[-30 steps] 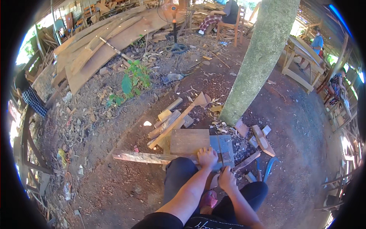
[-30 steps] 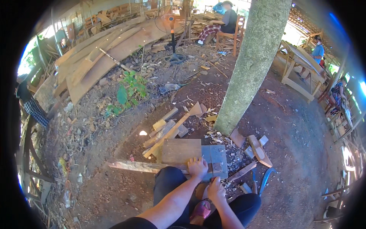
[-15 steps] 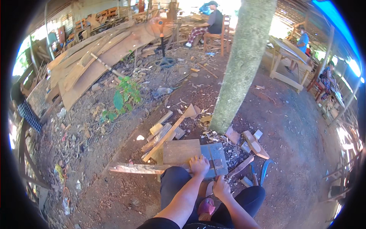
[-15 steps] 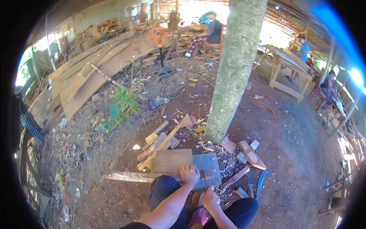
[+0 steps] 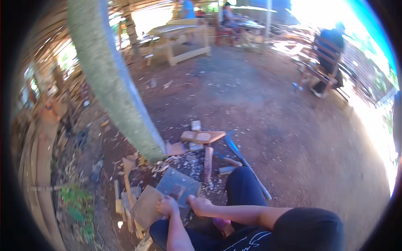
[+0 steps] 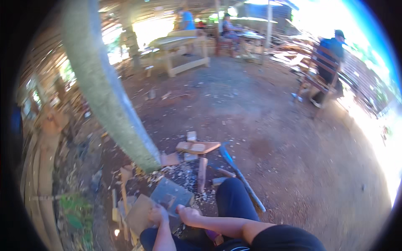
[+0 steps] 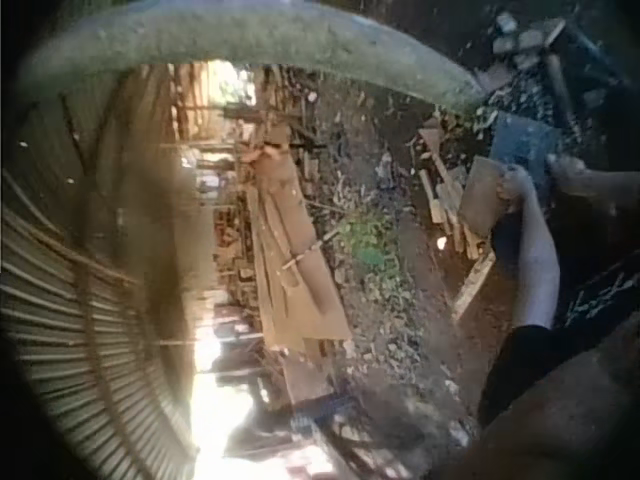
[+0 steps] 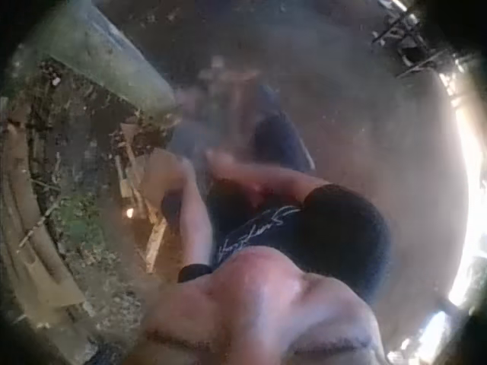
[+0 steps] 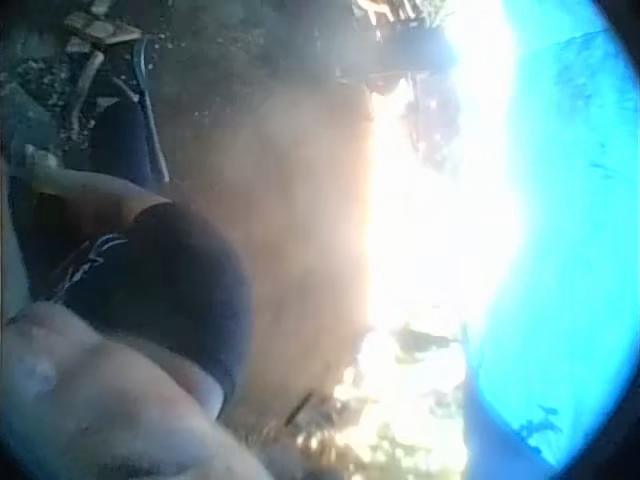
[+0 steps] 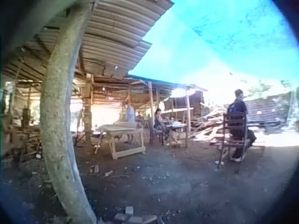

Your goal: The person saws a piece of wood using a small saw while holding the wood against a wooden block on the ground.

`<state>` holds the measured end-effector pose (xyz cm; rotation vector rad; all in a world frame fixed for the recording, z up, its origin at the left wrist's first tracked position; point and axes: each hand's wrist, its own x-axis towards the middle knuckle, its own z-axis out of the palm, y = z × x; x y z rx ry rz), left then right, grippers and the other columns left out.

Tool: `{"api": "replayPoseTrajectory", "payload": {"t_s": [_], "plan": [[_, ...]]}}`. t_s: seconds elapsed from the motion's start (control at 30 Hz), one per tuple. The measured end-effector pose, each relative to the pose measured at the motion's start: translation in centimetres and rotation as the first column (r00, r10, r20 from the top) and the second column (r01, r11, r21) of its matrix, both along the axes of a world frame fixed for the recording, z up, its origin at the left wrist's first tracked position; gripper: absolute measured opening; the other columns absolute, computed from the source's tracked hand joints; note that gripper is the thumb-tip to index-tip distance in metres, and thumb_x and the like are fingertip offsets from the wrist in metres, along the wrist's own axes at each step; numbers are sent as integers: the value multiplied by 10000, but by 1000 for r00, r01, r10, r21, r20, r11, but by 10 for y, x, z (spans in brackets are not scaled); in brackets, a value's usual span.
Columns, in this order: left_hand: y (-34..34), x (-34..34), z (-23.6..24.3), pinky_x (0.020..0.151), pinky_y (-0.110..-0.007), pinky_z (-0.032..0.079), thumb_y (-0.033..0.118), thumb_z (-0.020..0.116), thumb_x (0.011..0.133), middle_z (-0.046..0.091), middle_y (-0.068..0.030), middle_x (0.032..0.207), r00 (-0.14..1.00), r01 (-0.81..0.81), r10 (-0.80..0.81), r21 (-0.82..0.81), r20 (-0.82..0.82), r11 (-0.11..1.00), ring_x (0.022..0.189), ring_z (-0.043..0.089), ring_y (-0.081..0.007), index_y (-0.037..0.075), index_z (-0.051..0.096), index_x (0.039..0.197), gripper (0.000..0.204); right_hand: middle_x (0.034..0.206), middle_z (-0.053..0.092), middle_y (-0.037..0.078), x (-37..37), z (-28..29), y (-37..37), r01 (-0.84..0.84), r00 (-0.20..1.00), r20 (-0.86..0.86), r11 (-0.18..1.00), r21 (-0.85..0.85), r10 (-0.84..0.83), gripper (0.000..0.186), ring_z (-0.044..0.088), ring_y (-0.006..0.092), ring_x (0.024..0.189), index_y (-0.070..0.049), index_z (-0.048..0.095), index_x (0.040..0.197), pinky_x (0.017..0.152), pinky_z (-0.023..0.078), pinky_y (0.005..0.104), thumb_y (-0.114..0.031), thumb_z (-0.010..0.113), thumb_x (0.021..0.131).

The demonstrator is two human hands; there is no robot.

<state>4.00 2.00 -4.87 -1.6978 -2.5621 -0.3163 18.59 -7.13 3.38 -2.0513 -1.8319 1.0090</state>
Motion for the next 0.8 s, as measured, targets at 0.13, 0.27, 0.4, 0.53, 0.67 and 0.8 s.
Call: {"api": "replayPoseTrajectory", "payload": {"t_s": [0.13,0.27,0.4,0.53,0.67,0.8], "plan": [[-2,7,10,754,-476,453,292,479,870,639,-173,924,996,73,-75,44,43,996,887,585,-362,60,669,925,305,1050,640,182,-14,-10,25,-65,993,103,996,63,59,195,666,303,940,-65,435,1111,765,532,419,-163,410,944],[-6,3,8,753,-486,451,258,471,869,646,-171,908,997,63,-66,72,36,995,868,581,-369,60,670,913,284,1060,640,209,-5,7,5,1,999,-50,999,-37,-3,192,655,329,969,-59,421,1104,773,522,439,-179,392,957],[-6,2,10,758,-485,451,251,469,875,644,-173,904,999,49,-51,96,13,994,854,583,-364,55,662,903,277,1059,639,215,0,-1,-8,-12,996,-92,1000,20,13,200,654,334,967,-58,414,1106,774,521,439,-193,394,959],[-7,2,12,761,-481,453,241,478,874,643,-172,900,999,37,-40,77,33,996,853,586,-361,52,661,906,265,1061,639,220,-15,-9,26,-69,997,-23,998,-11,68,243,648,332,990,-54,394,1127,787,516,445,-214,427,947],[-4,-1,4,755,-483,452,233,490,868,641,-171,895,996,48,-51,41,78,998,850,585,-362,55,658,895,247,1032,651,211,-17,-21,13,-46,999,13,996,75,45,256,666,309,957,-28,388,1122,764,530,419,-180,459,929],[-2,-1,6,752,-486,453,237,485,874,642,-171,900,998,35,-38,51,58,998,855,587,-361,59,658,890,248,1010,658,207,-15,-6,7,-24,999,28,1000,-6,24,252,680,300,916,-7,398,1113,751,539,398,-148,471,917]]}}
